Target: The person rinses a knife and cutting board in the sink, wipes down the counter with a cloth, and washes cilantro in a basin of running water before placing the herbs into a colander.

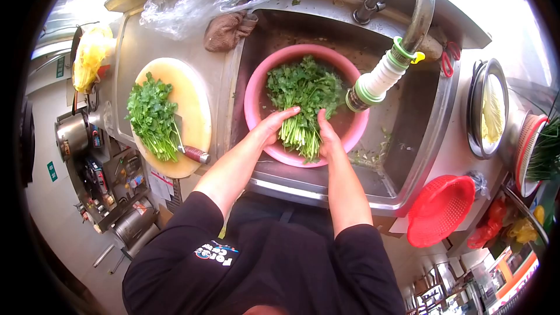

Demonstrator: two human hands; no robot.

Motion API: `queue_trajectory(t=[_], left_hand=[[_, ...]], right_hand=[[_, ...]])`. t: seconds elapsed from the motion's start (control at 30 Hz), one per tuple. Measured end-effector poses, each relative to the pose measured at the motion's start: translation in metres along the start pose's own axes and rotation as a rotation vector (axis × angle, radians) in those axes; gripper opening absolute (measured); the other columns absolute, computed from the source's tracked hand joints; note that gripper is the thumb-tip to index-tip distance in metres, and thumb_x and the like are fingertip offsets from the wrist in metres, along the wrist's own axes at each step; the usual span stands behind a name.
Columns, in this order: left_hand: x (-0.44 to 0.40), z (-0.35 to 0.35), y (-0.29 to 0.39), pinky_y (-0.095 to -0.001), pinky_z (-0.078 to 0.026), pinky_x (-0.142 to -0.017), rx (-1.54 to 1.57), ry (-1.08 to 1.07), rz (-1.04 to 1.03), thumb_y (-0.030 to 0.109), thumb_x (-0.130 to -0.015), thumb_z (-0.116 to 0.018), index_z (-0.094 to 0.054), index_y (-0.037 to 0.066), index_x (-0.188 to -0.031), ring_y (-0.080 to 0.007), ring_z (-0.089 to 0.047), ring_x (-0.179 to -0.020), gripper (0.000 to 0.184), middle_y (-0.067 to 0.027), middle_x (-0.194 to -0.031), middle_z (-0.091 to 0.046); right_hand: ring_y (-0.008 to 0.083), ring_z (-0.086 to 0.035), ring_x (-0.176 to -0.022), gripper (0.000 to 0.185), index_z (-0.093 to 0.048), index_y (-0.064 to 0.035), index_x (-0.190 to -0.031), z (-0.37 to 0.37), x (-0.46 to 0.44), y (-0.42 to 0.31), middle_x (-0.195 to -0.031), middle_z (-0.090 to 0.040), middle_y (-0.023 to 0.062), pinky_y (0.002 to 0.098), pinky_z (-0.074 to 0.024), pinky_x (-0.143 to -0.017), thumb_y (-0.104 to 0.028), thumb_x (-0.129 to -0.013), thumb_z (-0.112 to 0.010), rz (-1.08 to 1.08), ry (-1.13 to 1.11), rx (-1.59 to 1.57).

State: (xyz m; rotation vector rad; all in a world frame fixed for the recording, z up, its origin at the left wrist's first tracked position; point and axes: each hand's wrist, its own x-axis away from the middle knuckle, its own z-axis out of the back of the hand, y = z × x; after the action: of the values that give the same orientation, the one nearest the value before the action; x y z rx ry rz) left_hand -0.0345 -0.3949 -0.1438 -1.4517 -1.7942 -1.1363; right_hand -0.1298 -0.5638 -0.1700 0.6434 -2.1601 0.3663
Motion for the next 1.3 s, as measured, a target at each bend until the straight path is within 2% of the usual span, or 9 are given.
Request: queue_trajectory(t=[0.03,0.1,0.27,0.4,0.7,0.9,1.07,1.23,1.3], left_hand=[[0.000,-0.003,0.000,-0.0377,-0.056,-0.090,0.012,0.007,-0.040,0.026,-0.088,-0.071,-0.059,0.001,-0.123,-0.0223,-0.067,-0.101,0.044,-0.0138,-0.112,-0.068],[-0.004,-0.004,-0.005,-0.0373,-0.056,-0.087,0.019,0.035,-0.055,0.025,-0.088,-0.071,-0.058,0.001,-0.123,-0.0226,-0.067,-0.100,0.044,-0.0139,-0.111,-0.068],[-0.016,-0.004,-0.017,-0.0364,-0.059,-0.076,0.025,0.092,-0.080,0.021,-0.091,-0.067,-0.059,-0.006,-0.117,-0.0239,-0.070,-0.088,0.039,-0.0158,-0.104,-0.068],[-0.045,0.006,-0.035,-0.0379,-0.059,-0.071,0.093,0.178,-0.036,0.020,-0.094,-0.062,-0.062,-0.007,-0.108,-0.0244,-0.070,-0.081,0.031,-0.0163,-0.095,-0.069],[-0.017,-0.024,-0.035,-0.0425,-0.058,-0.068,0.249,0.195,-0.007,0.016,-0.094,-0.059,-0.060,-0.005,-0.106,-0.0284,-0.068,-0.078,0.025,-0.0156,-0.091,-0.067],[0.018,-0.047,-0.028,-0.0427,-0.059,-0.073,0.248,0.133,-0.031,0.016,-0.092,-0.062,-0.060,-0.004,-0.108,-0.0283,-0.069,-0.082,0.026,-0.0159,-0.096,-0.067],[0.085,-0.093,-0.018,-0.0392,-0.058,-0.075,0.297,0.056,-0.215,0.010,-0.091,-0.062,-0.059,-0.007,-0.112,-0.0257,-0.069,-0.084,0.028,-0.0153,-0.097,-0.068],[0.077,-0.093,-0.016,-0.0371,-0.058,-0.073,0.185,0.120,-0.140,0.008,-0.091,-0.061,-0.061,-0.006,-0.110,-0.0236,-0.069,-0.084,0.024,-0.0151,-0.097,-0.068],[0.081,-0.095,-0.023,-0.0372,-0.058,-0.073,0.292,0.012,-0.293,0.008,-0.091,-0.061,-0.063,-0.005,-0.108,-0.0233,-0.069,-0.084,0.022,-0.0147,-0.096,-0.068]], right_hand=[[0.0278,-0.058,-0.117,0.090,-0.032,-0.0031,-0.145,-0.004,0.005,0.000,-0.133,-0.055,0.0153,0.0451,-0.0545,-0.091,-0.048,-0.081,-0.076,-0.031,-0.092,-0.090],[0.0270,-0.057,-0.118,0.091,-0.028,-0.0083,-0.147,-0.015,0.004,0.013,-0.133,-0.054,0.0118,0.0474,-0.0518,-0.095,-0.044,-0.080,-0.078,0.197,0.124,0.108],[0.0221,-0.062,-0.107,0.065,-0.049,0.0045,-0.131,-0.004,-0.020,0.017,-0.120,-0.063,0.0147,0.0329,-0.0530,-0.083,-0.026,-0.081,-0.078,0.429,0.255,0.544],[0.0232,-0.068,-0.086,0.049,-0.065,0.0080,-0.108,0.010,-0.031,0.010,-0.094,-0.071,0.0138,0.0348,-0.0535,-0.077,-0.033,-0.083,-0.075,0.116,0.370,0.440],[0.0294,-0.068,-0.083,0.054,-0.049,0.0046,-0.125,0.003,-0.011,0.017,-0.105,-0.066,0.0193,0.0477,-0.0571,-0.065,-0.028,-0.087,-0.071,0.128,0.338,0.337],[0.0226,-0.068,-0.079,0.036,-0.058,0.0037,-0.118,-0.063,0.058,0.001,-0.099,-0.068,0.0132,0.0363,-0.0561,-0.065,-0.016,-0.090,-0.066,0.278,0.404,0.456],[0.0168,-0.060,-0.105,0.045,-0.051,-0.0011,-0.132,-0.081,0.113,0.005,-0.119,-0.061,0.0066,0.0317,-0.0491,-0.088,-0.016,-0.091,-0.064,0.486,0.270,0.596],[0.0176,-0.061,-0.105,0.042,-0.052,-0.0031,-0.132,-0.093,0.120,0.005,-0.120,-0.062,0.0070,0.0340,-0.0499,-0.087,-0.018,-0.093,-0.063,0.439,0.359,0.584],[0.0176,-0.061,-0.101,0.042,-0.053,-0.0034,-0.131,-0.099,0.126,0.009,-0.120,-0.062,0.0070,0.0341,-0.0501,-0.086,-0.018,-0.093,-0.063,0.574,0.314,0.593]])
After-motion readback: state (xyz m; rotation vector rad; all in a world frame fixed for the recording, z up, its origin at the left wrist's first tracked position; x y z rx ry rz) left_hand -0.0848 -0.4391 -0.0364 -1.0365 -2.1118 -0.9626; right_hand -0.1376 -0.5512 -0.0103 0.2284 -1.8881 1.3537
